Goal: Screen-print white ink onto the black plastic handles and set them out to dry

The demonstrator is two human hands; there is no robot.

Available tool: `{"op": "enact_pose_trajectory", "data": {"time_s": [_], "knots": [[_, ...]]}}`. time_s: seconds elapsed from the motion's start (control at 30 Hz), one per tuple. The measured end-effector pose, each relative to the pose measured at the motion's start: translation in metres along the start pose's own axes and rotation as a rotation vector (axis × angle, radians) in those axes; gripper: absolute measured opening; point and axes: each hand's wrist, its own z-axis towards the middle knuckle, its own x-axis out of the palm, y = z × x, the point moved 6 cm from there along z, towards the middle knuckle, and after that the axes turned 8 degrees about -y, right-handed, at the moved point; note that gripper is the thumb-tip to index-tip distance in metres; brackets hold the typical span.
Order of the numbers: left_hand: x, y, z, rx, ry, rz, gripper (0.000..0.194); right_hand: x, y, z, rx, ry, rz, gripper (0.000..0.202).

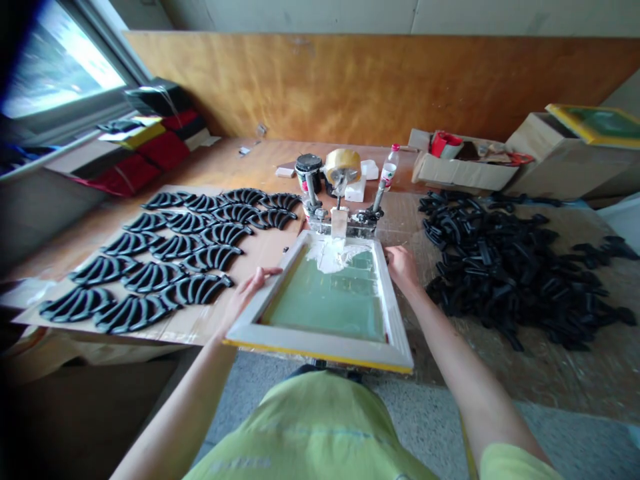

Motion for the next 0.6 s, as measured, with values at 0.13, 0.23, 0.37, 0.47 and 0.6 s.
{"op": "enact_pose_trajectory", "data": {"time_s": [0.13,0.23,0.37,0.47,0.6], "knots": [[-0.005,0.076,-0.002,-0.114,0.024,0.058,0.077,-0.001,0.046,0.041,-0.197,-0.159,-0.112,0.047],[-0.002,0.109,0.005,-0.113,0.001,0.12,0.078,0.04,0.093,0.054,-0.343,0.023,-0.249,0.039],[-0.002,0.122,0.009,-0.097,-0.003,0.206,0.068,0.072,0.107,0.032,-0.36,0.242,-0.361,0.011],[-0.005,0.122,0.008,-0.105,-0.014,0.233,0.066,0.064,0.109,-0.002,-0.526,0.307,-0.304,0.013],[-0.006,0.117,0.006,-0.094,-0.028,0.228,0.064,0.047,0.112,-0.019,-0.693,0.424,-0.142,0.013]]}}
